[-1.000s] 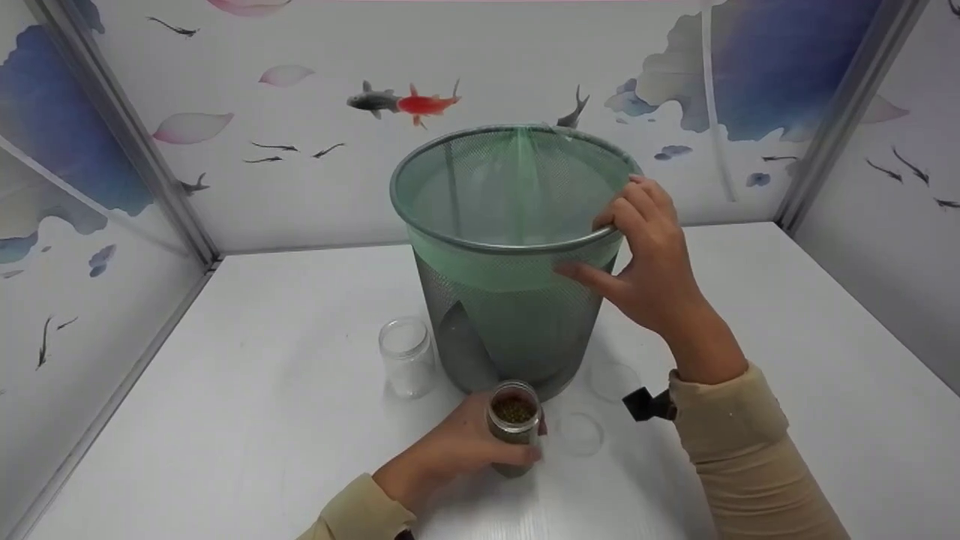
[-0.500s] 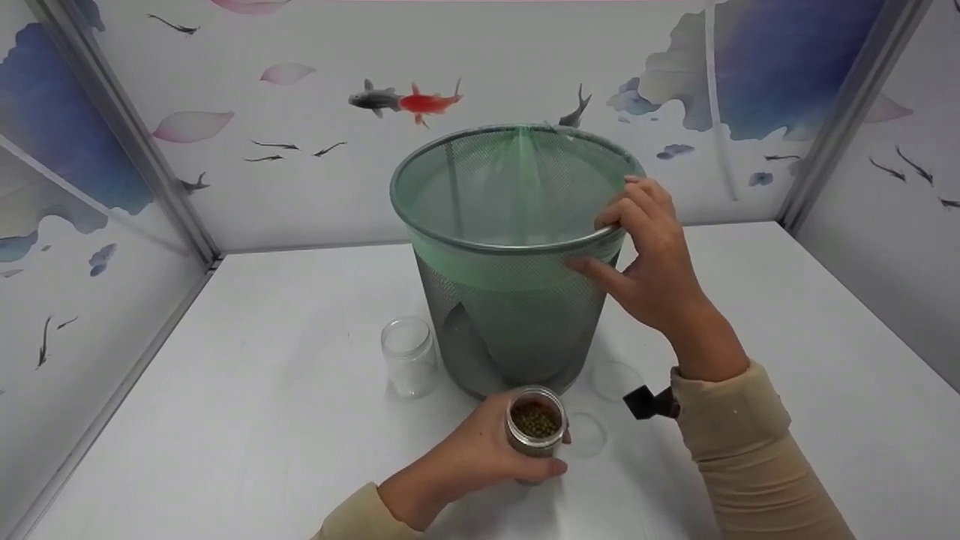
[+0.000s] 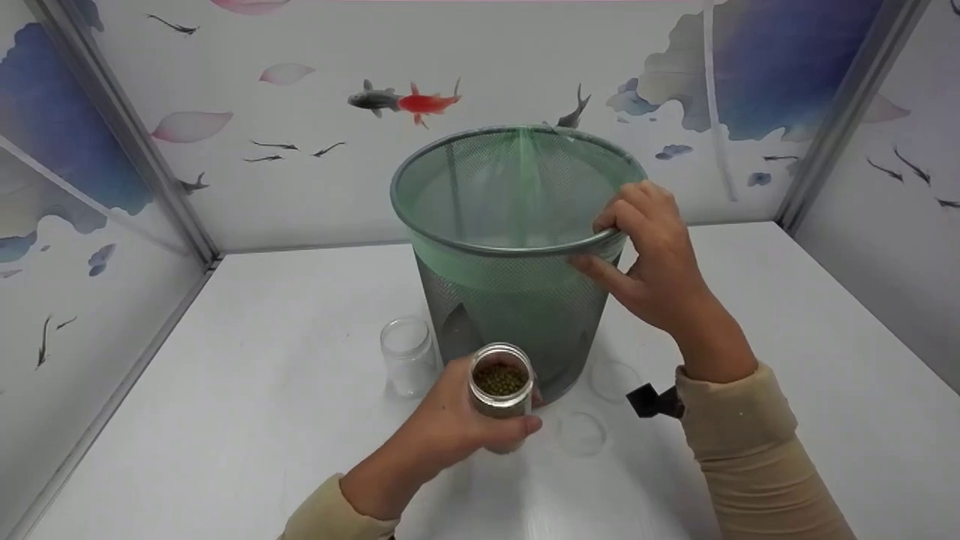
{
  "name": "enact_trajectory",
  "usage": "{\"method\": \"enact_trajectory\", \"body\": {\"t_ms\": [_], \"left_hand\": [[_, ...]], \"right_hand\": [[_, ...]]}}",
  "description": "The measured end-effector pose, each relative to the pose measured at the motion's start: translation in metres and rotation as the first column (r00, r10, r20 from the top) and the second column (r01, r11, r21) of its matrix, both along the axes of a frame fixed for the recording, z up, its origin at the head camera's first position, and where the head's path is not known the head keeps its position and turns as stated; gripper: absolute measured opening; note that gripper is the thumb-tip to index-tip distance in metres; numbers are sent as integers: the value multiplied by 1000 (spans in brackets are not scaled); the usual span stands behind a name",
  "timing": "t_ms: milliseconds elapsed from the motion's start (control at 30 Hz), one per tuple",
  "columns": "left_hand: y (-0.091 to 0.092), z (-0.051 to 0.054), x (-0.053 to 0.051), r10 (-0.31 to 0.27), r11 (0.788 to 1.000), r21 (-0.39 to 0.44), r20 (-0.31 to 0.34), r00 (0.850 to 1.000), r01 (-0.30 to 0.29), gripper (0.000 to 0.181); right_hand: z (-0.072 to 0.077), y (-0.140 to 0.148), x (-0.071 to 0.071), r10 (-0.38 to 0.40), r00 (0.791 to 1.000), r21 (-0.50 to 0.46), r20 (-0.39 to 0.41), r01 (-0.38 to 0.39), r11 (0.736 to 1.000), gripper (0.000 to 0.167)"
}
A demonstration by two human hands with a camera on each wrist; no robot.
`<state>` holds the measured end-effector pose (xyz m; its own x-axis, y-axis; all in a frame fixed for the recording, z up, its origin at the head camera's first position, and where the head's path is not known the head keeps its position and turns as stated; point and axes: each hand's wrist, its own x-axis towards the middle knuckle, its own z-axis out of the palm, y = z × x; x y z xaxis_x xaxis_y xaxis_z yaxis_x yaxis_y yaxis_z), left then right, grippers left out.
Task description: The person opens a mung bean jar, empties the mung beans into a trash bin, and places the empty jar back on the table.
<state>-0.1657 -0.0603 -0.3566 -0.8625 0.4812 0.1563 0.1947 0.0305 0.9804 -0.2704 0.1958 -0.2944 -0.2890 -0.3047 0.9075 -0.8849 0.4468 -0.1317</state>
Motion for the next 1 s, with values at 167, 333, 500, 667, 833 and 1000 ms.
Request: {"method": "enact_trajectory", "body": {"t_ms": [167,333,500,667,833,1000], "left_hand": [[-17,23,-2,111,994,7,-36,993,-111,43],[-35,49,-5,201,979,27,-39,979,-200,42],[-55,80,-13,341,940,52,-90,936,-337,39],[-73,107,-29,445,895,60,-174,878,-442,38],[-88,124,-43,508,854,18,-244,826,-520,39],[-101,138,-61,517,819,-83,-323,793,-568,46]], "right_hand": [[0,-2,-3,-23,999,-4,-30,23,1000,53],[-2,-4,-5,-31,998,-27,-51,30,999,55],[-4,-6,-6,-33,997,-35,-65,31,999,56],[-5,-5,-7,-43,997,-43,-66,40,998,56],[-7,-5,-7,-43,997,-44,-71,40,998,56],[-7,-9,-7,-45,995,-41,-87,41,998,58]]}}
